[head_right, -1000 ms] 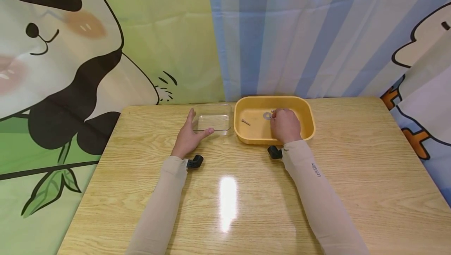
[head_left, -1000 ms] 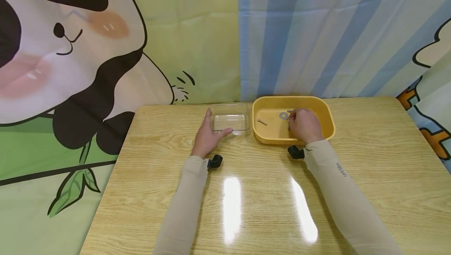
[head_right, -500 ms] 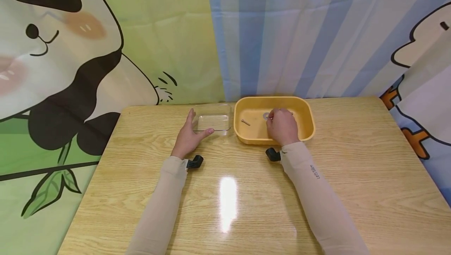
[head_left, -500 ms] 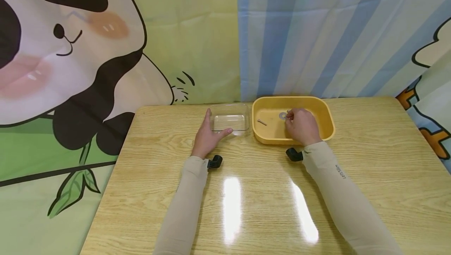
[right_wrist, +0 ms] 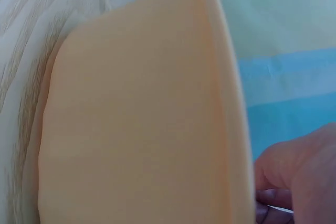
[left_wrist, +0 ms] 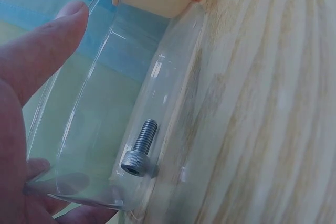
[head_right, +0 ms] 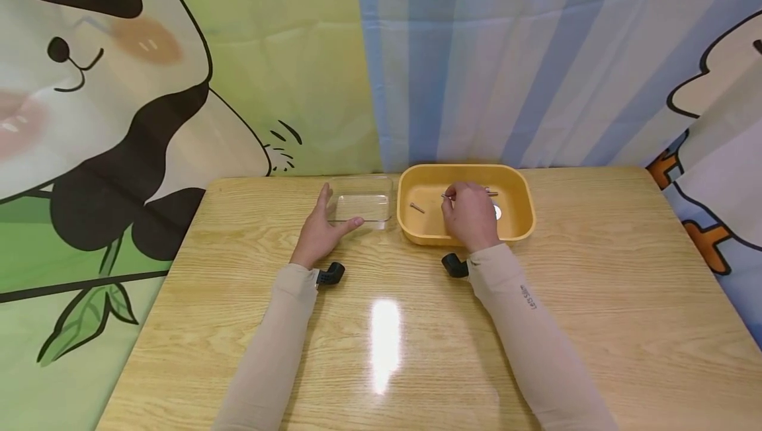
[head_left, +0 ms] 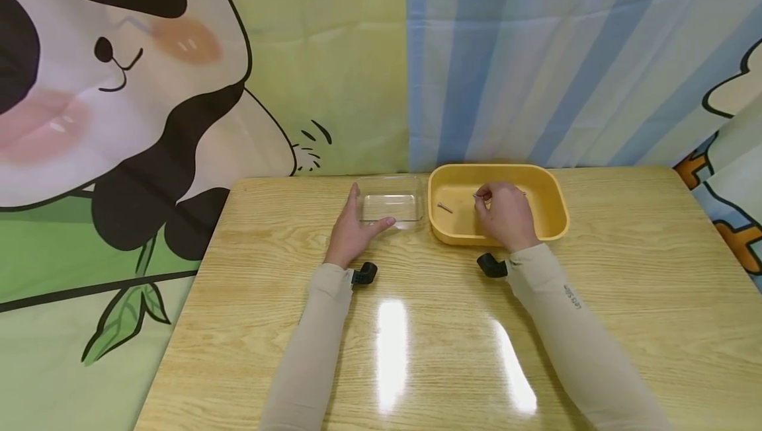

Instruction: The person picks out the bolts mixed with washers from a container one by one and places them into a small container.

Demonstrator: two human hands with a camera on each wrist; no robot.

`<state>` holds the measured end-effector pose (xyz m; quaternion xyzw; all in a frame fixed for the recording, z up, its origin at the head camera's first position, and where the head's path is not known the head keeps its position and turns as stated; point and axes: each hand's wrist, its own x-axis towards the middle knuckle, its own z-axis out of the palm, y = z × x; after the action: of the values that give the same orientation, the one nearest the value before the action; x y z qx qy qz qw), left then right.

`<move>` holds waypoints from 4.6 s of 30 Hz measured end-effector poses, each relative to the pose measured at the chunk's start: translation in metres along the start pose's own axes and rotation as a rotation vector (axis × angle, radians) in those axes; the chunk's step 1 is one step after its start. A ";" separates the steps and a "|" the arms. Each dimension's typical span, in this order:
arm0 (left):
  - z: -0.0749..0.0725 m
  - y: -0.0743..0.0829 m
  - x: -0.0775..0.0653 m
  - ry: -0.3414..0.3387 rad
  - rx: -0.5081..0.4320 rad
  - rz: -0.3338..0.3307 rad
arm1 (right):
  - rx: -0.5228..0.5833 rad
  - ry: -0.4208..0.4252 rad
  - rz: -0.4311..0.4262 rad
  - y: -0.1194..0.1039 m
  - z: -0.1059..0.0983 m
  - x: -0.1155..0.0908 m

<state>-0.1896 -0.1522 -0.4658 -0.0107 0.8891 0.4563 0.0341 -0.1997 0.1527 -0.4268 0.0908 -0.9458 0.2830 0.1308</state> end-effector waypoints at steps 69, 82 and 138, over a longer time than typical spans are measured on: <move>0.001 -0.001 0.003 0.015 0.016 0.013 | 0.172 0.057 -0.092 -0.069 0.030 -0.008; 0.001 -0.002 0.003 0.021 0.015 0.015 | 0.171 0.034 -0.098 -0.079 0.042 -0.007; -0.001 0.000 0.000 0.011 0.016 -0.005 | -0.010 -0.164 -0.190 -0.084 0.057 0.004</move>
<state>-0.1900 -0.1526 -0.4653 -0.0153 0.8929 0.4489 0.0307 -0.1939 0.0513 -0.4284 0.2021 -0.9419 0.2563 0.0796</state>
